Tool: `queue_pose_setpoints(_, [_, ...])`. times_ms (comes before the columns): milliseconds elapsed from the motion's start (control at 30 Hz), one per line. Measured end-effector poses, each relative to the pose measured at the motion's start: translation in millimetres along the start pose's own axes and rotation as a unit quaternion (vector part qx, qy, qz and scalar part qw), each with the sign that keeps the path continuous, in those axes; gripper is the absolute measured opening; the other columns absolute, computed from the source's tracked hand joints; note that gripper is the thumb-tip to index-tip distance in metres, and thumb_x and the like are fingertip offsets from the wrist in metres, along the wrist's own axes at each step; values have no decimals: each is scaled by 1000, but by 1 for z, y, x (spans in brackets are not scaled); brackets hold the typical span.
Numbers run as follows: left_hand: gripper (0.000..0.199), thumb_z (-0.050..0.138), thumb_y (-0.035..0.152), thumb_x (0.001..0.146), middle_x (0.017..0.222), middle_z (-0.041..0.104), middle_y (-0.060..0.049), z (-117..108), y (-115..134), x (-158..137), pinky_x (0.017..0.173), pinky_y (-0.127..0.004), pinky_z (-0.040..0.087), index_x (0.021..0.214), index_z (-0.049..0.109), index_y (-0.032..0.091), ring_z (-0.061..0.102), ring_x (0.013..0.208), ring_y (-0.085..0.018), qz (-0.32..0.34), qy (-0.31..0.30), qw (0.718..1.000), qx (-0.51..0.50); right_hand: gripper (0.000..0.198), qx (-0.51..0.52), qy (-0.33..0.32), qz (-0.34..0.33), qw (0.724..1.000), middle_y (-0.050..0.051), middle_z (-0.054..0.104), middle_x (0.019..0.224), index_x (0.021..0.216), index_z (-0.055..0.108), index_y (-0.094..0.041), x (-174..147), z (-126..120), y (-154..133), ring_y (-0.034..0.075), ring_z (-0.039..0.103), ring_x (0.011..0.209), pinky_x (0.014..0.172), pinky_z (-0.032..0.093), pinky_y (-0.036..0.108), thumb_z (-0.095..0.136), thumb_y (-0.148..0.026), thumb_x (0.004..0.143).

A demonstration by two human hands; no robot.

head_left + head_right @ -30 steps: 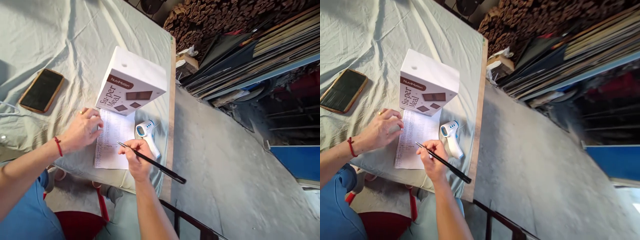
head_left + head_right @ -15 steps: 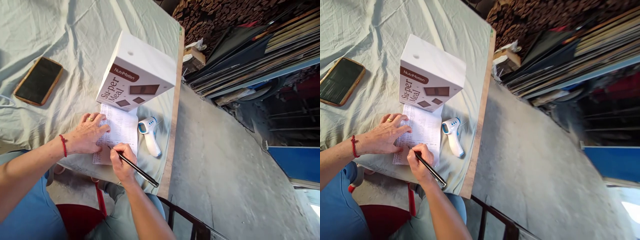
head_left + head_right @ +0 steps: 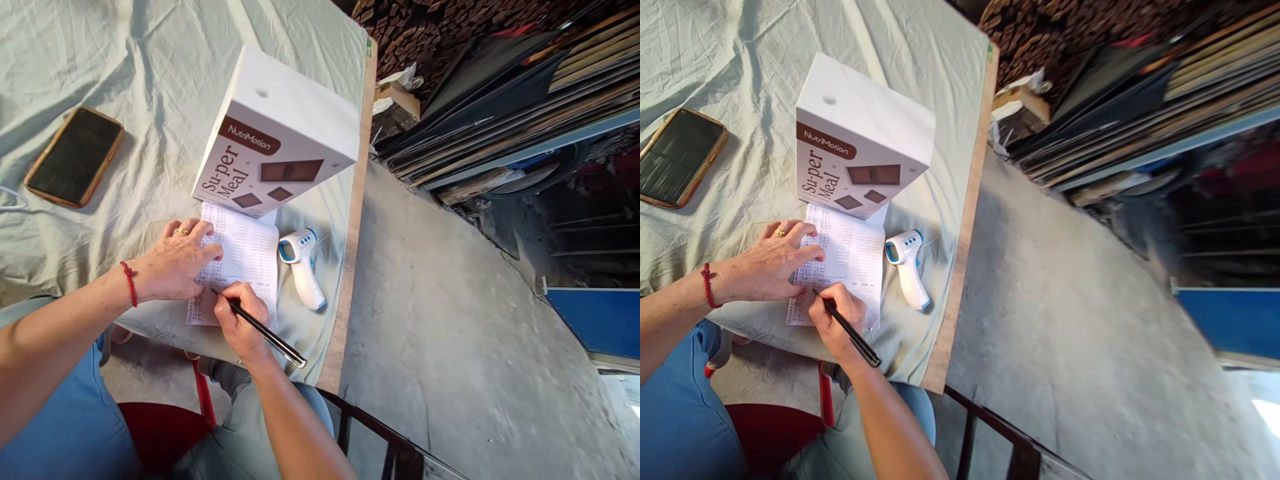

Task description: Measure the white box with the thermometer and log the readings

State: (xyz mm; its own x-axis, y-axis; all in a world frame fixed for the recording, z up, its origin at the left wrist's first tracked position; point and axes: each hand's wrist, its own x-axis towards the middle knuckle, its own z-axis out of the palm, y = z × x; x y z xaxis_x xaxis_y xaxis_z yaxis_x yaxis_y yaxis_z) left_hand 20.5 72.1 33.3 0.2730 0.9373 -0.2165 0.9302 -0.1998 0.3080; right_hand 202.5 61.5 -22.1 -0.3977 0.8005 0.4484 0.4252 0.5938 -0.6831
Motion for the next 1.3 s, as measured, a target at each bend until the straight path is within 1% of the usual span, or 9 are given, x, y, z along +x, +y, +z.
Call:
queue_pose_setpoints(200, [46, 66, 25, 71, 134, 41, -14, -1, 0, 1, 104, -53, 29, 116, 63, 22, 36, 128, -35, 1, -1, 1000, -13, 11, -5, -3, -7, 1000, -6, 50, 58, 70, 49, -16, 0, 0, 1, 3, 45, 50, 53, 37, 13, 53, -10, 79])
queue_pose_setpoints(400, [44, 64, 24, 69, 134, 41, -14, 1, -2, 1, 105, -53, 29, 113, 63, 21, 36, 128, -36, 9, 9, 1000, -21, 12, -7, 3, 19, 1000, -6, 49, 57, 70, 50, -16, -1, -1, 0, 3, 45, 50, 52, 37, 14, 53, -13, 81])
queue_pose_setpoints(500, [44, 64, 25, 69, 133, 41, -14, 2, -3, 1, 104, -54, 29, 113, 62, 21, 37, 127, -36, 18, 20, 999, -21, 12, -17, -8, 22, 1000, -5, 49, 56, 68, 50, -16, -1, -2, 0, 4, 44, 50, 52, 37, 15, 51, -14, 80])
queue_pose_setpoints(900, [45, 63, 26, 71, 135, 40, -13, 0, -3, 0, 105, -52, 29, 116, 61, 22, 36, 128, -34, 16, 10, 1000, -14, 13, 1, 9, 11, 1000, -5, 50, 57, 69, 46, -16, -1, 0, 1, 4, 44, 50, 53, 38, 14, 50, -11, 80])
queue_pose_setpoints(1067, [46, 61, 26, 72, 136, 40, -12, -1, -3, 0, 106, -51, 29, 118, 61, 23, 36, 128, -33, 14, 4, 1000, -7, 14, -8, 11, 14, 1000, -5, 50, 58, 68, 44, -16, -2, 0, 1, 4, 43, 51, 53, 38, 14, 50, -12, 80])
queue_pose_setpoints(1200, [46, 61, 26, 72, 136, 40, -12, -1, -2, 0, 107, -51, 28, 118, 61, 22, 35, 129, -33, 14, 0, 1000, -5, 14, -21, 15, 3, 1000, -5, 47, 57, 68, 44, -16, -2, 0, 3, 4, 41, 50, 52, 37, 15, 48, -12, 80])
queue_pose_setpoints(1300, [45, 61, 26, 72, 136, 40, -13, 0, -3, -1, 106, -51, 28, 117, 61, 22, 36, 128, -33, 17, 6, 1000, -6, 13, -21, 12, 3, 1000, -4, 48, 57, 68, 44, -17, -2, 0, 3, 4, 42, 50, 52, 37, 16, 48, -13, 80])
